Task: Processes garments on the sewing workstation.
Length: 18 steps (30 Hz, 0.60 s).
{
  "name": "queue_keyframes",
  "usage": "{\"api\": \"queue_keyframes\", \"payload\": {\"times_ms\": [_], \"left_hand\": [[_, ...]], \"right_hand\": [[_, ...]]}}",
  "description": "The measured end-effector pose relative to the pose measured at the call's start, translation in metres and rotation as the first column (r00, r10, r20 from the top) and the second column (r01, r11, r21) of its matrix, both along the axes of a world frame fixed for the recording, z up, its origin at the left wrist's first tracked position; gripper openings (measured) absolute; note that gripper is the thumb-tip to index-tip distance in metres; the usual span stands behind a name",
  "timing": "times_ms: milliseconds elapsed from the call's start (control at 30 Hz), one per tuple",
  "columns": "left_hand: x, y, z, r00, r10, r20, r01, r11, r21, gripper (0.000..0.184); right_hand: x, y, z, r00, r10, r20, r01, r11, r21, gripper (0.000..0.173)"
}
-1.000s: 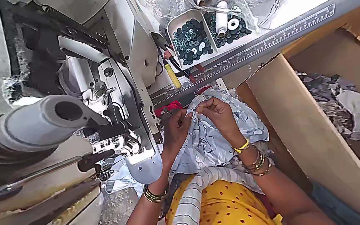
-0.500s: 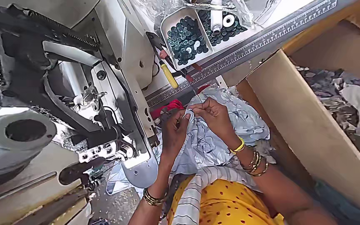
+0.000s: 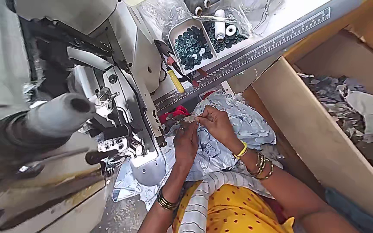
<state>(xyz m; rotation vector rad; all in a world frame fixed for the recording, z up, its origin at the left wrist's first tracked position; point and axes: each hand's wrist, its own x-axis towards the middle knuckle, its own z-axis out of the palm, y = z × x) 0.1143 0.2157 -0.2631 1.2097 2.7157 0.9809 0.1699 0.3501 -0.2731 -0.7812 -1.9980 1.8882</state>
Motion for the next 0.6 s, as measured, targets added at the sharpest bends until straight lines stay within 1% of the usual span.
{"api": "queue_keyframes", "payload": {"times_ms": [67, 133, 200, 267, 333, 400, 467, 533, 600], "left_hand": [[0.003, -0.004, -0.003, 1.000, -0.014, -0.004, 0.014, 1.000, 0.027, 0.020], [0.004, -0.009, -0.005, 0.999, -0.012, 0.049, 0.008, 0.997, 0.075, 0.019], [0.003, -0.015, -0.004, 0.988, -0.012, 0.154, -0.007, 0.993, 0.120, 0.020], [0.001, -0.019, 0.004, 0.954, -0.016, 0.298, -0.024, 0.991, 0.130, 0.022], [0.001, -0.020, 0.013, 0.892, 0.027, 0.451, -0.079, 0.992, 0.097, 0.024], [-0.001, -0.021, 0.018, 0.799, 0.073, 0.597, -0.154, 0.984, 0.086, 0.024], [-0.005, -0.021, 0.015, 0.735, 0.076, 0.674, -0.217, 0.968, 0.127, 0.022], [-0.007, -0.023, 0.007, 0.725, 0.057, 0.686, -0.231, 0.959, 0.165, 0.022], [-0.010, -0.022, 0.004, 0.718, 0.028, 0.696, -0.223, 0.956, 0.192, 0.024]], "right_hand": [[0.000, 0.001, 0.001, 0.999, 0.031, 0.033, -0.029, 0.999, -0.040, 0.020], [-0.001, 0.001, 0.001, 0.996, 0.063, 0.065, -0.056, 0.994, -0.096, 0.020], [-0.001, 0.000, 0.002, 0.995, 0.075, 0.073, -0.061, 0.982, -0.181, 0.018], [-0.001, -0.001, 0.002, 0.996, 0.052, 0.065, -0.033, 0.963, -0.268, 0.017], [0.000, -0.005, 0.003, 0.997, 0.042, 0.058, -0.024, 0.961, -0.275, 0.017], [0.003, -0.007, 0.011, 0.999, 0.016, 0.034, -0.004, 0.945, -0.326, 0.014], [0.005, -0.005, 0.015, 1.000, -0.012, -0.013, 0.006, 0.925, -0.380, 0.009], [0.008, -0.004, 0.017, 0.998, 0.020, -0.061, -0.041, 0.932, -0.361, 0.008], [0.007, -0.003, 0.020, 0.995, 0.059, -0.086, -0.082, 0.953, -0.292, 0.008]]}}
